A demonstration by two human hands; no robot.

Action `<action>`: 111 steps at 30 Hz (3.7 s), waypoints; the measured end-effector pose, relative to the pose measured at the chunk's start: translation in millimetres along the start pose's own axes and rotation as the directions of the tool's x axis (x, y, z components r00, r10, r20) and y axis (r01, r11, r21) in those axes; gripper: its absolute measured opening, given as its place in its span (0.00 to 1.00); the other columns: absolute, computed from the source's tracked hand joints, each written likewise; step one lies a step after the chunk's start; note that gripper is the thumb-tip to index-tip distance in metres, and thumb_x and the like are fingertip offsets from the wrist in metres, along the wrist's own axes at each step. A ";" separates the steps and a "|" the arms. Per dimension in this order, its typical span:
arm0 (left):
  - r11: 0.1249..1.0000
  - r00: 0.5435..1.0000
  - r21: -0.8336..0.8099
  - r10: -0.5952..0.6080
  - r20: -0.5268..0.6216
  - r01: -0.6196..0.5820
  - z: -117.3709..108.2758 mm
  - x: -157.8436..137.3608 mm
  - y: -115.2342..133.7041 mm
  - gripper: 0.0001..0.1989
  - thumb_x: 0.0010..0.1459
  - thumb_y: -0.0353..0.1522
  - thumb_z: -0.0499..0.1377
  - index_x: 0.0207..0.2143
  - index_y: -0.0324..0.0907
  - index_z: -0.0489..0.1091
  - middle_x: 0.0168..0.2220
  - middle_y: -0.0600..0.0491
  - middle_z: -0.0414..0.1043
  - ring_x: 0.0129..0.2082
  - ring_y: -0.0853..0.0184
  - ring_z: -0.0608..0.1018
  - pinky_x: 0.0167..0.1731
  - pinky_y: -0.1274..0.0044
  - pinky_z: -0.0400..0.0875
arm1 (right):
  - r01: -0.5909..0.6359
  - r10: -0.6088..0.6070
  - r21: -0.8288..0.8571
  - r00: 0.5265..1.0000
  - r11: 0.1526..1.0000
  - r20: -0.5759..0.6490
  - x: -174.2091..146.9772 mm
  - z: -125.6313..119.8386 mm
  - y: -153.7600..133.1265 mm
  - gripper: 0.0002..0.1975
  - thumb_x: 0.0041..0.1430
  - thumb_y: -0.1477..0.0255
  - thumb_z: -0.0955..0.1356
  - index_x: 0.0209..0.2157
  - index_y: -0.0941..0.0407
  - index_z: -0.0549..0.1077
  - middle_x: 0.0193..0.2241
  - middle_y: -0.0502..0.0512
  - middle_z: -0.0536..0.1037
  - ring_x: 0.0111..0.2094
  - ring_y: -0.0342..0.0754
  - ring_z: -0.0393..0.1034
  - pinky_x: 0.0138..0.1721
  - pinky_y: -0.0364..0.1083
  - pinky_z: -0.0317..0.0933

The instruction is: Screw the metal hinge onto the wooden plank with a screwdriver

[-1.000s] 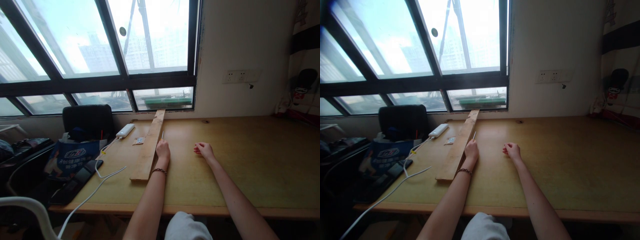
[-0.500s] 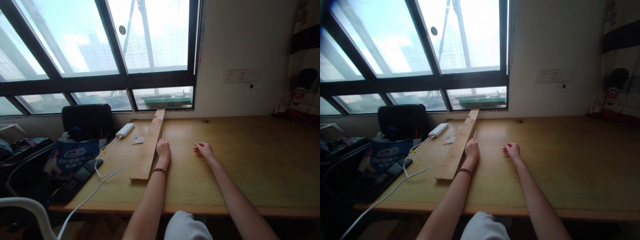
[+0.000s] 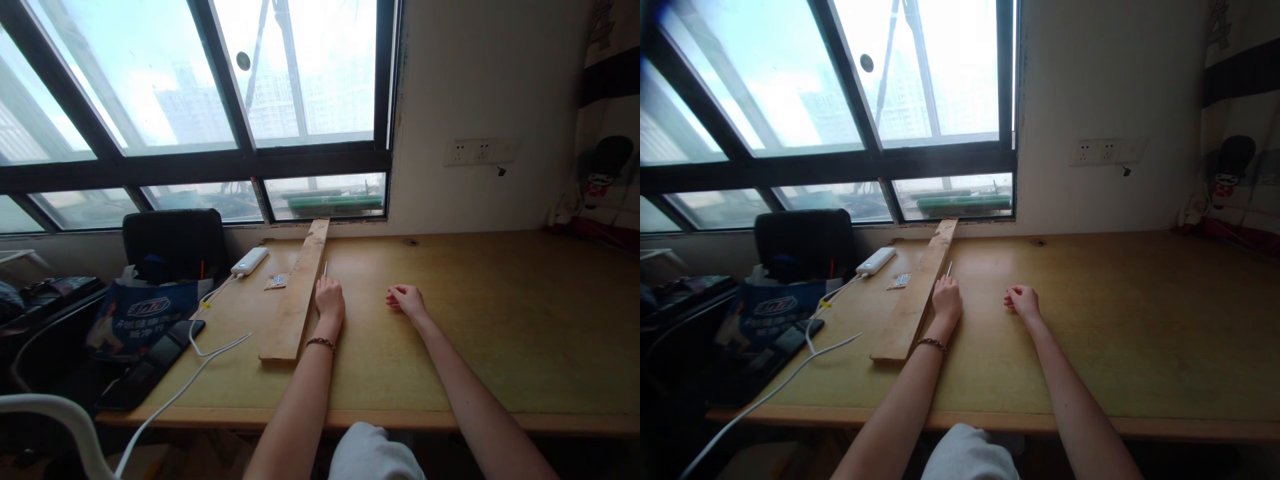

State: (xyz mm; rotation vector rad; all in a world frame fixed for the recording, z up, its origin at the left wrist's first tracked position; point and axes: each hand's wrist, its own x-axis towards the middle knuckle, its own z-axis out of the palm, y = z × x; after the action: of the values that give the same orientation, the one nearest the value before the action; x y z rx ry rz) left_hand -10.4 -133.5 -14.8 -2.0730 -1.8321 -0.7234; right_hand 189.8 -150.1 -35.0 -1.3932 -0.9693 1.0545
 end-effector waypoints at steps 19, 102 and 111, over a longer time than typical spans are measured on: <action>-0.060 0.834 -0.833 0.084 0.545 0.551 16.3 -25.5 79.2 0.24 0.47 0.46 0.54 0.32 0.33 0.71 0.19 0.50 0.70 0.16 0.70 0.69 0.16 0.80 0.61 | 0.152 -0.171 0.158 0.978 0.976 0.121 -42.8 47.6 -7.6 0.29 0.44 0.43 0.58 0.11 0.55 0.55 0.06 0.45 0.55 0.10 0.38 0.49 0.11 0.39 0.44; 0.035 0.860 -0.879 0.188 0.473 0.476 -0.7 -25.6 80.7 0.20 0.47 0.46 0.53 0.20 0.38 0.66 0.13 0.56 0.60 0.16 0.72 0.63 0.19 0.79 0.58 | 0.549 -0.517 -0.267 0.835 0.792 0.187 -45.2 27.5 -6.0 0.32 0.57 0.51 0.52 0.07 0.54 0.58 0.06 0.48 0.59 0.13 0.42 0.57 0.20 0.42 0.51; 0.029 0.862 -0.880 0.190 0.470 0.474 -3.1 -25.6 80.7 0.19 0.46 0.47 0.53 0.19 0.38 0.64 0.13 0.57 0.60 0.15 0.73 0.62 0.18 0.80 0.57 | 0.547 -0.509 -0.296 0.837 0.783 0.200 -46.6 26.9 -7.8 0.32 0.57 0.51 0.51 0.07 0.54 0.58 0.06 0.49 0.59 0.13 0.42 0.58 0.19 0.42 0.51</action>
State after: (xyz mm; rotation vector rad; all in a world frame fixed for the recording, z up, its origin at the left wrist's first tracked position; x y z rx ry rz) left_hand 66.4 -169.1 -16.6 -3.0869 -1.9600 -2.4029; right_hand 151.2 -186.8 -24.0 -1.2224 -1.5775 0.5497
